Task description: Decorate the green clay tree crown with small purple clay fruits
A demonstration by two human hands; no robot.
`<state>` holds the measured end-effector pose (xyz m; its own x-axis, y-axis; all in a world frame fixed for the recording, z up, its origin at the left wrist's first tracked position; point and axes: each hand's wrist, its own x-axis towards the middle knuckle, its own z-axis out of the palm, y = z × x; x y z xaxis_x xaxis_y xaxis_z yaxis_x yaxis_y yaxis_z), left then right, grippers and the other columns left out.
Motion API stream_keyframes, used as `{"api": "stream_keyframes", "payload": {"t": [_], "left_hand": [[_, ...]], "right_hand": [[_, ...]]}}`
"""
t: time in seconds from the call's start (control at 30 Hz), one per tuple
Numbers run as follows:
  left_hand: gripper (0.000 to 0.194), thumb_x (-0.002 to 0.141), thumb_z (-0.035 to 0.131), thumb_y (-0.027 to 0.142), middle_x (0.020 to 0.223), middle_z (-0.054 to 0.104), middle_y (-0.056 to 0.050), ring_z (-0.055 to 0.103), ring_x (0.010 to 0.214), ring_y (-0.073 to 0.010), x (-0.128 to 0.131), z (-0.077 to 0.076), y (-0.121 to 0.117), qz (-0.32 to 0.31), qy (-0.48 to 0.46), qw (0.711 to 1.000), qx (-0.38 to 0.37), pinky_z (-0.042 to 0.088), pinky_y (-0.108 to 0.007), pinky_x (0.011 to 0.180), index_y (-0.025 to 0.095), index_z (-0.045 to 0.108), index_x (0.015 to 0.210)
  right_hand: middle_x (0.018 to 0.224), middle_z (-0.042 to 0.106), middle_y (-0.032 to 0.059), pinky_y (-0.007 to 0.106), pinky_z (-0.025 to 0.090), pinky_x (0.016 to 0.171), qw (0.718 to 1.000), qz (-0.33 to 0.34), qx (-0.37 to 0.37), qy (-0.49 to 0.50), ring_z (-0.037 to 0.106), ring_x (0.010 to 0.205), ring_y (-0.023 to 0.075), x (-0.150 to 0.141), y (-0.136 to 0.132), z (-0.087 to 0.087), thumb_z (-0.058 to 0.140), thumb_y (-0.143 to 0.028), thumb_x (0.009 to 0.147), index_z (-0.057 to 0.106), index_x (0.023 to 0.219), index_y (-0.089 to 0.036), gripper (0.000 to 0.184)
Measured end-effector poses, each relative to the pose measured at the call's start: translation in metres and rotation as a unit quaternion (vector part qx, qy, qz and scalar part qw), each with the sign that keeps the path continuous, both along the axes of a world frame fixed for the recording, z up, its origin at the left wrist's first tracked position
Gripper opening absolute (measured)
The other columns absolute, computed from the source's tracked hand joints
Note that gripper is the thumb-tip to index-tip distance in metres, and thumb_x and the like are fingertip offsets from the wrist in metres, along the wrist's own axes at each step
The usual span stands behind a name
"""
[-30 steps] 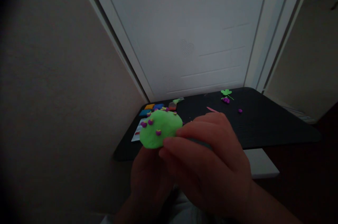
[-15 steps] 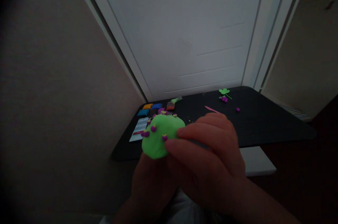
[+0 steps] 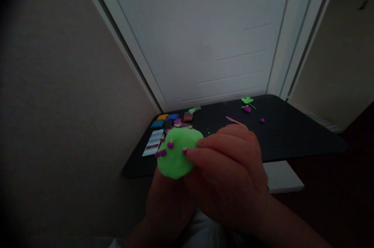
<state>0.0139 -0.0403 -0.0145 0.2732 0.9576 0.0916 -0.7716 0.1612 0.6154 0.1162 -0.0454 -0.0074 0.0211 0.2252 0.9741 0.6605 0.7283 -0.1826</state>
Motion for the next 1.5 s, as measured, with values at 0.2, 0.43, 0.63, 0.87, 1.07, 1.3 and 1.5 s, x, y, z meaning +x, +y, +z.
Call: {"api": "stream_keyframes", "payload": {"t": [0.2,0.43,0.63,0.87,1.07,1.3,1.5], "left_hand": [[0.023,0.053,0.076,0.026,0.075,0.066,0.006,0.061,0.072,-0.0072,0.0008,-0.0005,-0.0005,0.038,0.013,0.999,-0.008,0.048,-0.015,0.069,0.024,0.066,0.074],[0.023,0.054,0.075,0.026,0.075,0.066,0.005,0.061,0.071,-0.0074,0.0014,-0.0030,0.0000,0.056,0.020,0.998,0.008,0.048,-0.016,0.068,0.023,0.066,0.074],[0.020,0.056,0.074,0.024,0.075,0.066,0.005,0.060,0.072,-0.0072,0.0006,-0.0055,0.0001,0.057,0.025,0.998,0.021,0.048,-0.015,0.068,0.023,0.066,0.075],[0.018,0.062,0.072,0.026,0.079,0.067,0.005,0.061,0.076,-0.0066,-0.0002,-0.0079,-0.0017,0.060,0.022,0.997,0.044,0.048,-0.015,0.072,0.025,0.066,0.079],[0.019,0.059,0.073,0.026,0.077,0.067,0.005,0.061,0.074,-0.0062,-0.0004,-0.0077,-0.0001,0.047,0.008,0.998,0.033,0.048,-0.014,0.069,0.024,0.066,0.077],[0.018,0.063,0.070,0.020,0.081,0.067,0.005,0.061,0.075,-0.0063,0.0001,-0.0078,0.0003,0.041,0.005,0.998,0.045,0.049,-0.016,0.074,0.024,0.066,0.080],[0.018,0.064,0.069,0.023,0.082,0.066,0.004,0.061,0.077,-0.0061,-0.0023,-0.0045,0.0039,0.001,-0.007,0.999,0.037,0.048,-0.014,0.074,0.025,0.066,0.082]], "right_hand": [[0.083,0.054,0.0012,0.035,0.043,0.074,0.999,-0.030,-0.010,-0.008,0.051,0.077,0.0162,0.0011,0.0021,-0.0016,0.065,-0.022,0.065,0.051,0.086,-0.023,0.025],[0.083,0.056,0.0031,0.034,0.045,0.072,0.999,0.001,0.047,0.004,0.053,0.076,0.0153,0.0028,0.0063,-0.0038,0.066,-0.014,0.062,0.056,0.083,-0.016,0.023],[0.084,0.057,0.0014,0.036,0.046,0.070,0.999,-0.013,0.043,0.011,0.054,0.077,0.0158,0.0015,0.0064,-0.0060,0.065,-0.016,0.064,0.056,0.085,-0.019,0.023],[0.080,0.058,0.0031,0.032,0.046,0.070,0.998,0.012,0.057,-0.001,0.054,0.075,0.0145,0.0030,0.0097,-0.0023,0.066,-0.010,0.061,0.057,0.080,-0.014,0.021],[0.076,0.059,0.0007,0.030,0.046,0.066,0.998,0.010,0.056,-0.007,0.055,0.070,0.0132,0.0029,0.0092,0.0003,0.065,-0.011,0.061,0.057,0.077,-0.015,0.018],[0.082,0.057,0.0032,0.034,0.046,0.070,0.998,0.010,0.054,-0.009,0.055,0.074,0.0149,0.0039,0.0095,-0.0033,0.065,-0.011,0.060,0.056,0.083,-0.015,0.025],[0.082,0.057,0.0034,0.033,0.046,0.071,0.999,0.015,0.044,0.000,0.055,0.076,0.0155,0.0017,0.0065,-0.0049,0.063,-0.008,0.058,0.054,0.085,-0.016,0.029]]}}
